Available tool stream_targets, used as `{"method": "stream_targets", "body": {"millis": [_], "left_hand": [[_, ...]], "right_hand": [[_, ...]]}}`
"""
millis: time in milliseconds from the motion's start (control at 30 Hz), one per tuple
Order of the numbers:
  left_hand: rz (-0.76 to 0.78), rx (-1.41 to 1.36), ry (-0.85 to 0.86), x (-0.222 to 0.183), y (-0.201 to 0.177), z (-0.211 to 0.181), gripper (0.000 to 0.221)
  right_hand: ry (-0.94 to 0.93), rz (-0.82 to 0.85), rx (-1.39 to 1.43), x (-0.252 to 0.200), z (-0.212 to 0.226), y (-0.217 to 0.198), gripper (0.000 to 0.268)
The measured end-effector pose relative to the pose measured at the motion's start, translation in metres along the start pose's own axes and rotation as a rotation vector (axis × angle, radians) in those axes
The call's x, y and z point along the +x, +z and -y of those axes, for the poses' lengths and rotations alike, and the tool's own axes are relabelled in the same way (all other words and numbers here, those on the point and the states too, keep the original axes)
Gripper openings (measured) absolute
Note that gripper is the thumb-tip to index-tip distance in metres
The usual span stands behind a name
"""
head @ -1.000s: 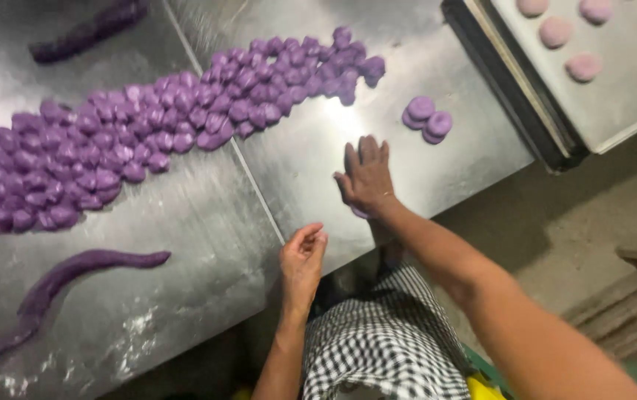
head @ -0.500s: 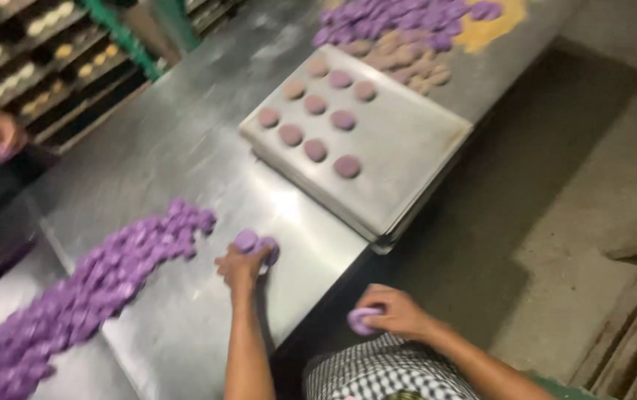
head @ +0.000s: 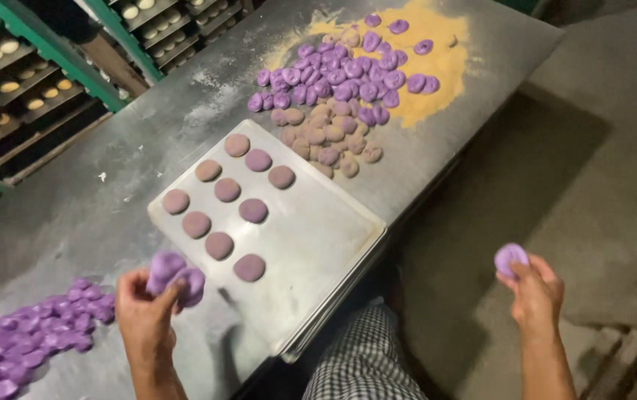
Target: Rolling purple dough into small rounds and placing them on a tray.
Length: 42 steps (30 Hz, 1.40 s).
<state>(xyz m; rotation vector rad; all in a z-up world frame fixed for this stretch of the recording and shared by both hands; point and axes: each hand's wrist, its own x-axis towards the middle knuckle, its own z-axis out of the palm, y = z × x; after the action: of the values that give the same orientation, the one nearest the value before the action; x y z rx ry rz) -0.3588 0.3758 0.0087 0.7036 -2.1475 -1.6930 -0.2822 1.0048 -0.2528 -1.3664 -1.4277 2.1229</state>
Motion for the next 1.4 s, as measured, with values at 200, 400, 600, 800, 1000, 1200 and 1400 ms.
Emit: {"method": "stream_targets", "body": {"millis": [200,400,600,800,1000,1200,1400], "left_hand": [[0.302,0.100,0.329,0.037,0.251,-0.071,0.049],[0.654,-0.633,0.018,0.047,0.485,-0.106,0.049],[0.658,-0.441,-0.114,0.083,0.664,-0.046,0.055],[0.283,-0.143,0.019,0.145,0.805,0.084,0.054],[0.297,0.172,0.296,0.143,0.767,0.086,0.080],[-0.274,0.687,0.313,0.062,0.628,0.103,0.045],[-0.400,1.110,0.153,0.025,0.564,0.096,0.037]], "right_hand": [[-0.499,0.293,-0.167,0.100,0.140,0.190,0.026],[-0.671,0.493,0.054,0.138,0.260,0.263,0.030],[-0.716,0.527,-0.012,0.279,0.236,0.293,0.022],[-0.401,0.744,-0.103,0.384,0.183,0.348,0.029],[-0.726,1.075,-0.476,0.390,0.219,0.378,0.019],[0.135,1.243,-0.669,0.408,0.152,0.356,0.029],[-0.403,1.729,-0.764,0.324,0.119,0.405,0.021]]}}
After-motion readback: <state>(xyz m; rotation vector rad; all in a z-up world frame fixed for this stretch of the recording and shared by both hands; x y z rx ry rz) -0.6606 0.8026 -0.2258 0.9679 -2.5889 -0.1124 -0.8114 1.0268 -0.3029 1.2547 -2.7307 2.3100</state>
